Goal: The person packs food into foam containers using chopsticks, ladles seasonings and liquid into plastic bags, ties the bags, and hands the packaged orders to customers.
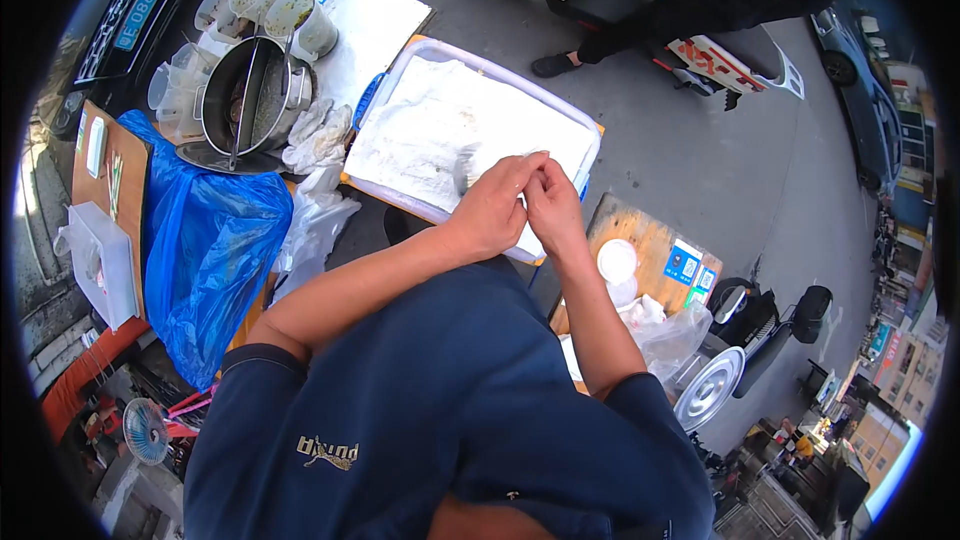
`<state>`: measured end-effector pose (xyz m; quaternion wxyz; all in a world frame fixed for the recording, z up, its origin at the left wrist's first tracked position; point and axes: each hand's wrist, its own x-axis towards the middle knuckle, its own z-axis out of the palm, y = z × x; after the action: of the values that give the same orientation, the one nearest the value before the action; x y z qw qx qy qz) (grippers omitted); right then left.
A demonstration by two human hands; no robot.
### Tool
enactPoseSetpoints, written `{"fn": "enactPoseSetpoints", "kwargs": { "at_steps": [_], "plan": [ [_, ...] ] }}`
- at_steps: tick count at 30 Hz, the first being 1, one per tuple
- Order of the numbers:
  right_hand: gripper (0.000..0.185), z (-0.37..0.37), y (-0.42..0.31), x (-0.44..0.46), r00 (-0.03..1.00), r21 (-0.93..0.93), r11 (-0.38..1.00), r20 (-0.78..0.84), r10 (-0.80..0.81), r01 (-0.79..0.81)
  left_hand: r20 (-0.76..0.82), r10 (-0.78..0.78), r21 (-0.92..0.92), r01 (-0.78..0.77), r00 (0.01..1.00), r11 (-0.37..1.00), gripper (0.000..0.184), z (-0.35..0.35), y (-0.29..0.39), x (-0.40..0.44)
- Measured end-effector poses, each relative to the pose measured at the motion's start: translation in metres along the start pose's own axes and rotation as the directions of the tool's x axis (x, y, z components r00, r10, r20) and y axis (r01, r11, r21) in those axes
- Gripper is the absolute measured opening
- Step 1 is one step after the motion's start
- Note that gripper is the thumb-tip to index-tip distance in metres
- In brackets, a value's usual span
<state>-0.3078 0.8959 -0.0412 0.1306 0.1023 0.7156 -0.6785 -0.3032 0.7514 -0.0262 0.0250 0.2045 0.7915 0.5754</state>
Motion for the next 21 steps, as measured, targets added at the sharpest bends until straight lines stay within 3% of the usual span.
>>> {"fn": "enactPoseSetpoints", "kwargs": {
  "at_steps": [1, 6, 8, 10, 12, 14, 16, 18, 19, 21],
  "plan": [
    [0.028, -0.001, 0.002, 0.001, 1.000, 0.025, 1.000, -0.018, -0.012, 0.013, 0.083, -0.022, -0.007, 0.023, 0.996, 1.000, 0.068, 0.001, -0.001, 0.002],
    [0.028, -0.014, -0.005, 0.004, 0.996, 0.199, 0.978, -0.039, 0.078, -0.068, 0.102, -0.003, -0.026, 0.006, 0.995, 1.000, 0.068, 0.003, 0.006, 0.014],
    [0.029, -0.021, -0.014, 0.007, 0.993, 0.245, 0.969, -0.100, 0.057, -0.031, 0.250, -0.120, 0.040, 0.114, 0.961, 0.993, 0.066, -0.006, 0.015, 0.024],
    [0.030, -0.034, -0.027, 0.011, 0.993, 0.168, 0.986, -0.111, 0.032, -0.013, 0.165, 0.001, -0.001, 0.000, 0.986, 1.000, 0.061, -0.009, 0.008, 0.024],
    [0.030, -0.048, -0.041, 0.017, 0.991, 0.111, 0.994, -0.136, 0.017, -0.002, 0.157, -0.087, 0.010, 0.086, 0.984, 0.996, 0.056, -0.024, 0.005, 0.019],
    [0.030, -0.059, -0.059, 0.019, 0.986, 0.056, 0.998, -0.167, 0.021, -0.011, 0.115, -0.049, 0.037, 0.045, 0.992, 0.998, 0.047, -0.034, -0.024, 0.005],
    [0.030, -0.064, -0.072, 0.018, 0.980, 0.082, 0.994, -0.189, -0.055, 0.071, 0.163, -0.278, 0.055, 0.273, 0.946, 0.960, 0.037, -0.047, -0.054, -0.017],
    [0.030, -0.074, -0.070, 0.021, 0.980, 0.074, 0.993, -0.184, -0.081, 0.096, 0.163, -0.408, 0.031, 0.408, 0.898, 0.912, 0.030, -0.054, -0.079, -0.045],
    [0.031, -0.078, -0.072, 0.021, 0.977, 0.020, 0.994, -0.188, -0.103, 0.108, 0.181, -0.510, -0.042, 0.524, 0.841, 0.850, 0.028, -0.053, -0.095, -0.061],
    [0.034, -0.084, -0.076, 0.018, 0.974, -0.064, 0.992, -0.194, -0.115, 0.104, 0.180, -0.590, -0.067, 0.608, 0.787, 0.791, 0.028, -0.051, -0.109, -0.087]
  ]
}}
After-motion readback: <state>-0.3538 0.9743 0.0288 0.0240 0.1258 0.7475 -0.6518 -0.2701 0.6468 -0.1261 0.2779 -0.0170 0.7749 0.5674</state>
